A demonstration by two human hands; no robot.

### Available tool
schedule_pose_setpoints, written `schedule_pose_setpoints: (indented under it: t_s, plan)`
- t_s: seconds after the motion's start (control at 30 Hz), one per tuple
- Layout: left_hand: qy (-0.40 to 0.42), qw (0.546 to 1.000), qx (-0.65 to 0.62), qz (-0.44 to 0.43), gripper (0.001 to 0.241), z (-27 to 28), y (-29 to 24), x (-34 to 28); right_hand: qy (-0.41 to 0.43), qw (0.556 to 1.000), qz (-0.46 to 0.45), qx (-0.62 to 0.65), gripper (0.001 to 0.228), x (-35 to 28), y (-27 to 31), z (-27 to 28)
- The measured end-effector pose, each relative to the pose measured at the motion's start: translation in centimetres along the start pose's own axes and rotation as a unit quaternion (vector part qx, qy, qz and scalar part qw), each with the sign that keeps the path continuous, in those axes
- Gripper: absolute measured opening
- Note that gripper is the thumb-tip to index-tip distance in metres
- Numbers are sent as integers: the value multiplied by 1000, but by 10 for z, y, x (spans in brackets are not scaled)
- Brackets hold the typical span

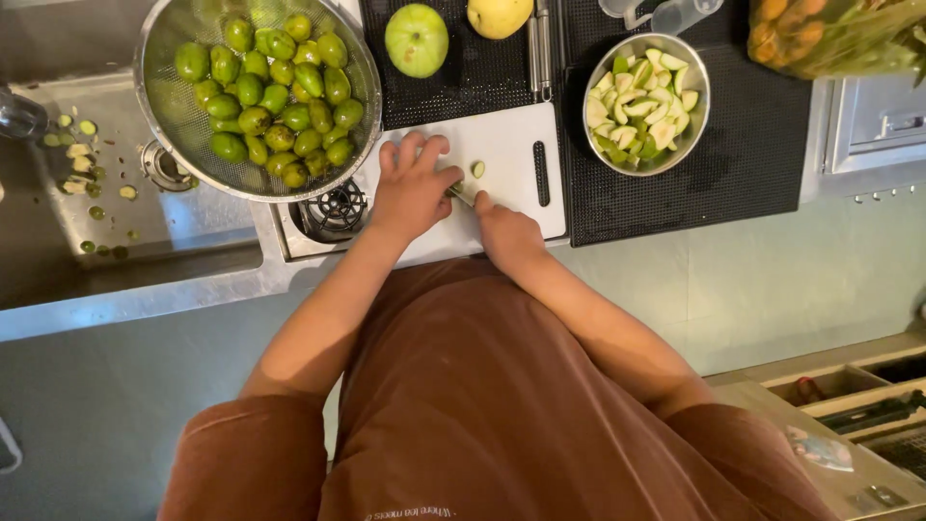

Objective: Slicing small green fruits and placing them into a bowl at a kitchen counter.

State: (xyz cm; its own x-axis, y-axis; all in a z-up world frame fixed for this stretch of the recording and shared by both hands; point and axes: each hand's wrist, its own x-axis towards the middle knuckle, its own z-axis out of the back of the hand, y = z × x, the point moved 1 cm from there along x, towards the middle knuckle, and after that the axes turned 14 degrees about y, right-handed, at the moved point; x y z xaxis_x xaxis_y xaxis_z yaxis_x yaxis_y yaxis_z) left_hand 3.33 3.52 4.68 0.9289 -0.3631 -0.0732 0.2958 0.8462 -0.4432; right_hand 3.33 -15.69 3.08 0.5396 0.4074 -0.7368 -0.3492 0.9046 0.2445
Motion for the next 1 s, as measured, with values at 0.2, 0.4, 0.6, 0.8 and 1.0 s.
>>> schedule_pose_setpoints:
  t_s: [0.2, 0.4, 0.6, 0.8, 1.0]
  plan:
    - [99, 994, -51, 5, 46, -2, 3, 5, 40, 999, -36, 0, 21, -32, -33, -8]
    - [33, 982, -183, -20, 41, -32, 18, 2, 23, 998, -54, 27, 23, -88, -80, -17]
    - [-26, 952, -297, 74, 36, -42, 16, 4, -59, 993, -32, 99, 20, -90, -76, -16]
    - [-51, 941, -327, 68, 38, -44, 14, 9, -111, 978, 13, 175, 19, -74, -24, 15]
    - [-78, 949, -305, 22, 25, -39, 9, 1, -128, 971, 47, 194, 21, -51, -3, 12]
